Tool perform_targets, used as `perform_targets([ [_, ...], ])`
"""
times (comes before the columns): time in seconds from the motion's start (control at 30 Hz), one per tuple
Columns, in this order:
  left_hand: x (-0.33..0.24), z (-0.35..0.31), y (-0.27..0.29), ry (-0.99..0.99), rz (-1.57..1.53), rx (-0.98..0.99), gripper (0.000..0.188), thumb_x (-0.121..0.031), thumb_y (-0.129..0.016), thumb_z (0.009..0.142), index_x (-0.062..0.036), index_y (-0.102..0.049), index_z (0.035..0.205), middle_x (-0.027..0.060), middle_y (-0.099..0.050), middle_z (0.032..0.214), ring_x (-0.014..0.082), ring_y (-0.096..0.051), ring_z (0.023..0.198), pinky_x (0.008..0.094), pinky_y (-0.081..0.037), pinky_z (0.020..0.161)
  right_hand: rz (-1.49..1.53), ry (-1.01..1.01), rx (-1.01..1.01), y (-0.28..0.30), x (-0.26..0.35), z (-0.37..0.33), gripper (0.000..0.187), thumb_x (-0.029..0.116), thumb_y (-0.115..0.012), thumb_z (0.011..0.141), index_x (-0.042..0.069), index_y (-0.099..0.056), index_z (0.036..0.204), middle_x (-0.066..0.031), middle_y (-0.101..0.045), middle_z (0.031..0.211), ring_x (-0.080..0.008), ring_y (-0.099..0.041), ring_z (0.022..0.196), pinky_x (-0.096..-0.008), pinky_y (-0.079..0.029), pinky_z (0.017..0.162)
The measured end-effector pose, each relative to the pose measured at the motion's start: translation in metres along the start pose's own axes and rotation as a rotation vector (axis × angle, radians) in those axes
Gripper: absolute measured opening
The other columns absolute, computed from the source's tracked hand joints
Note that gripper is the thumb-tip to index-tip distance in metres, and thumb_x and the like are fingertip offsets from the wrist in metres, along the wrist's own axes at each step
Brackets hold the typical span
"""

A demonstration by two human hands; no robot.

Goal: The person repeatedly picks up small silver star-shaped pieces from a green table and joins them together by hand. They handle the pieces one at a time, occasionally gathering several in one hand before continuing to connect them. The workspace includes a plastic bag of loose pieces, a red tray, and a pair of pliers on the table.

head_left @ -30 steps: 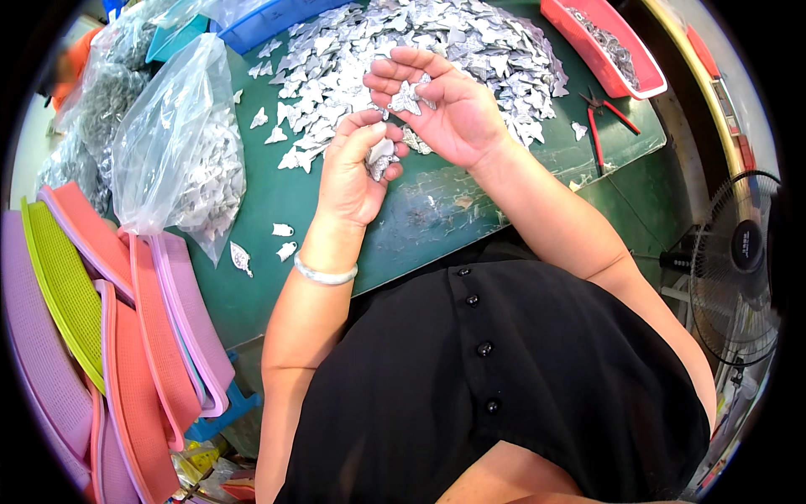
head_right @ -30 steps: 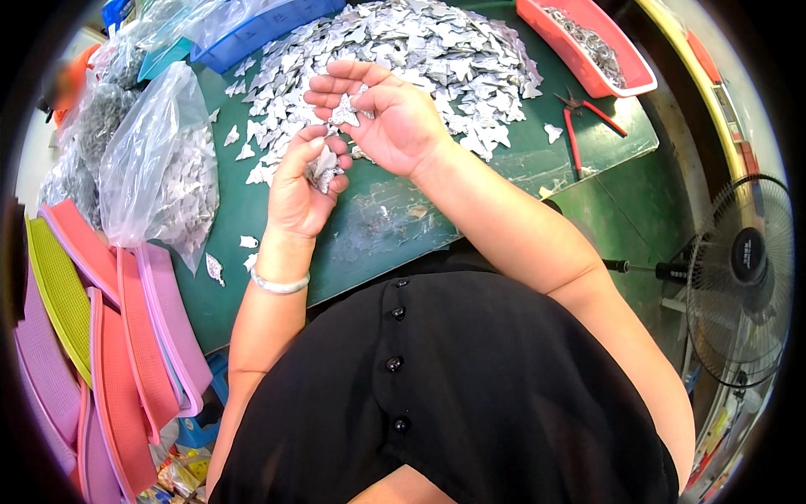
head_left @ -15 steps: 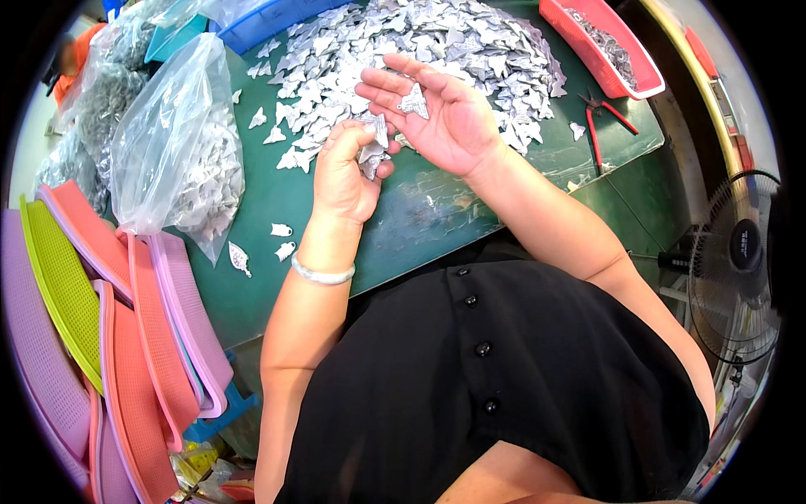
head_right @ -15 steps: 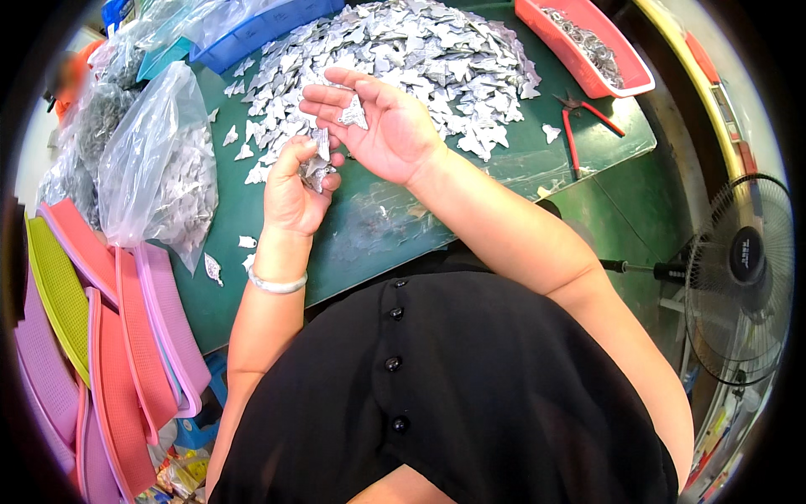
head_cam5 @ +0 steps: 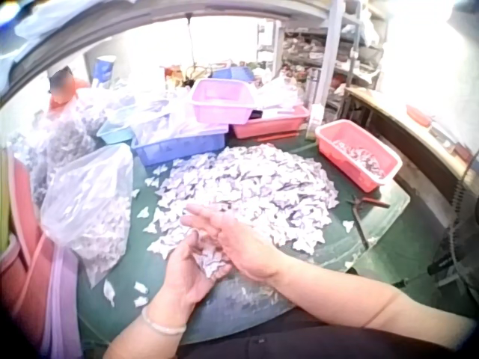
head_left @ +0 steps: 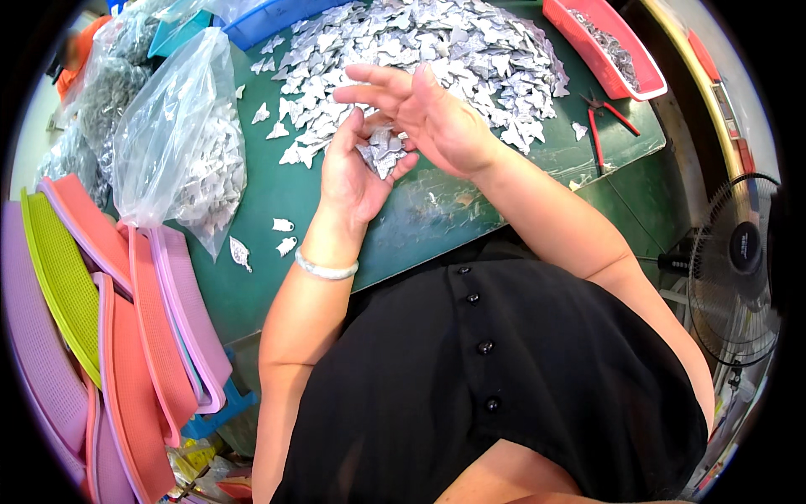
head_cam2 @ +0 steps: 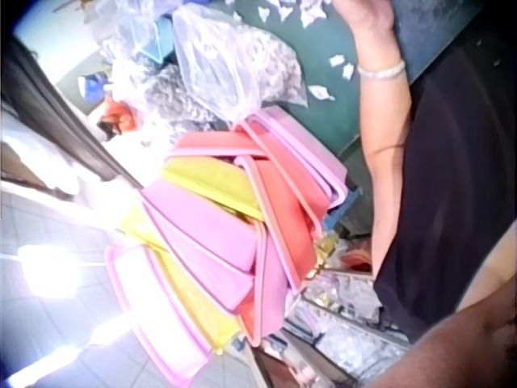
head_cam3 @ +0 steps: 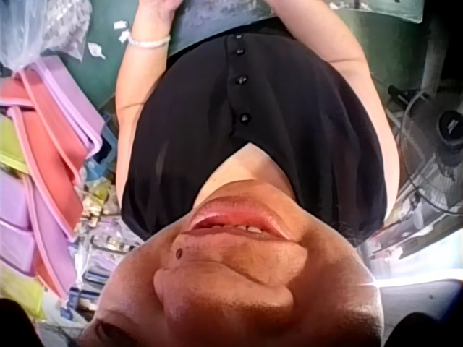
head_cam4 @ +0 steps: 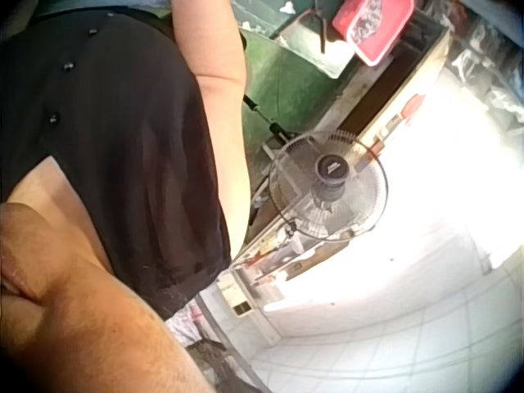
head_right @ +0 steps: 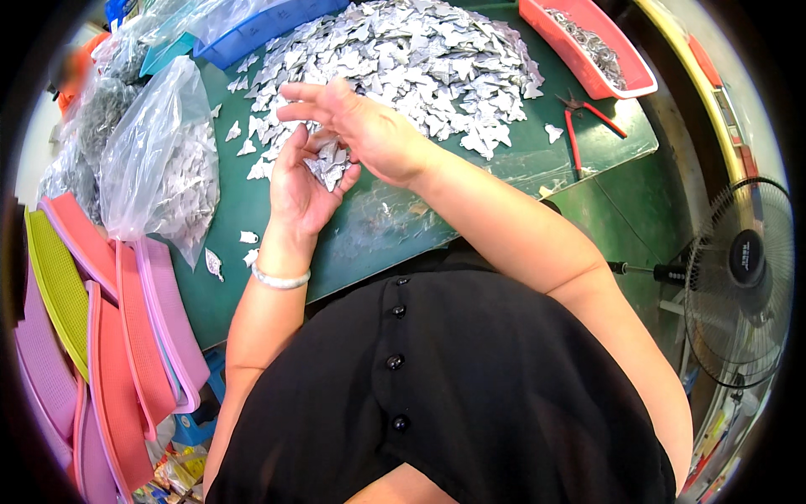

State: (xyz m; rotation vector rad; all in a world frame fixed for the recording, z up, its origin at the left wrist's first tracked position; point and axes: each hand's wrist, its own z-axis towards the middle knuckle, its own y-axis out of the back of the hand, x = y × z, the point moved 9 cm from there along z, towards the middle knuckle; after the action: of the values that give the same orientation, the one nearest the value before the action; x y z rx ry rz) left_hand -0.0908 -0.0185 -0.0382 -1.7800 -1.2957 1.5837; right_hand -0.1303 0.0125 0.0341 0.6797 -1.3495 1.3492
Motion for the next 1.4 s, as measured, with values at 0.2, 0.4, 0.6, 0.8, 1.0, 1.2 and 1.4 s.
perform_targets([
  [0.2, 0.0, -0.001, -0.006, 0.043, -0.05, 0.151, 0.053, -0.045, -0.034, 0.09, 0.0002, -0.051, 0.112, 0.0139, -0.057, 0.104, 0.027, -0.057, 0.09, 0.0357, -0.049, 0.07, 0.111, 0.017, -0.044, 0.009, 0.012, -0.005, 0.07, 0.057, -0.015, 0.089, 0.003, -0.033, 0.13, -0.0168, -0.041, 0.129, -0.0262, -0.046, 0.113, -0.0372, -0.032, 0.095],
  [0.4, -0.005, -0.005, -0.011, 0.018, 0.023, 0.079, 0.048, -0.041, -0.034, 0.091, -0.0008, -0.052, 0.11, 0.0129, -0.059, 0.1, 0.024, -0.058, 0.086, 0.0343, -0.048, 0.067, -0.017, 0.164, -0.174, 0.047, 0.031, -0.024, 0.054, 0.039, -0.024, 0.094, -0.003, -0.036, 0.126, -0.0201, -0.044, 0.125, -0.0259, -0.04, 0.12, -0.0367, -0.027, 0.102],
  [0.6, -0.013, -0.002, 0.003, -0.041, 0.149, -0.013, 0.025, -0.008, -0.055, 0.082, -0.0028, -0.053, 0.107, 0.0068, -0.058, 0.085, 0.0143, -0.056, 0.072, 0.0193, -0.041, 0.048, -0.004, 0.154, -0.384, 0.095, 0.035, -0.058, 0.032, 0.018, -0.045, 0.09, -0.004, -0.05, 0.112, -0.0168, -0.057, 0.107, -0.024, -0.053, 0.104, -0.0353, -0.041, 0.09],
  [0.8, -0.097, -0.037, -0.046, -0.326, 0.492, -0.025, 0.023, -0.006, -0.058, 0.08, -0.001, -0.056, 0.102, 0.0071, -0.059, 0.081, 0.0128, -0.056, 0.068, 0.0188, -0.038, 0.045, 0.014, 0.115, -0.384, 0.112, 0.035, -0.078, 0.027, 0.013, -0.049, 0.087, -0.003, -0.052, 0.108, -0.0142, -0.059, 0.1, -0.0201, -0.057, 0.093, -0.0314, -0.046, 0.082],
  [1.0, -0.252, -0.092, -0.081, -1.045, 1.158, -0.296, 0.023, -0.007, -0.059, 0.079, -0.0024, -0.059, 0.102, 0.0048, -0.061, 0.084, 0.0101, -0.056, 0.07, 0.0177, -0.041, 0.051, 0.008, 0.132, -0.37, 0.117, 0.037, -0.086, 0.023, 0.01, -0.05, 0.086, -0.003, -0.054, 0.105, -0.012, -0.06, 0.095, -0.0167, -0.059, 0.084, -0.0269, -0.047, 0.075],
  [1.2, -0.281, -0.078, -0.013, -0.489, 1.984, -0.548, 0.029, -0.019, -0.057, 0.081, 0.0007, -0.059, 0.103, 0.0085, -0.062, 0.089, 0.0126, -0.056, 0.082, 0.0246, -0.043, 0.074, -0.415, 0.099, -0.46, 0.13, 0.049, -0.089, 0.023, 0.007, -0.056, 0.082, 0.0, -0.056, 0.104, -0.0064, -0.06, 0.096, -0.013, -0.057, 0.086, -0.0248, -0.044, 0.075],
  [1.4, -0.254, -0.108, -0.064, -1.018, 1.89, -0.658, 0.026, -0.017, -0.057, 0.082, 0.0009, -0.06, 0.101, 0.0077, -0.063, 0.088, 0.011, -0.057, 0.081, 0.0241, -0.044, 0.073, -1.462, 0.252, -0.04, 0.073, 0.045, -0.056, 0.056, 0.016, -0.07, 0.066, 0.008, -0.048, 0.117, -0.0146, -0.043, 0.124, -0.033, -0.041, 0.113, -0.0384, -0.038, 0.092],
])
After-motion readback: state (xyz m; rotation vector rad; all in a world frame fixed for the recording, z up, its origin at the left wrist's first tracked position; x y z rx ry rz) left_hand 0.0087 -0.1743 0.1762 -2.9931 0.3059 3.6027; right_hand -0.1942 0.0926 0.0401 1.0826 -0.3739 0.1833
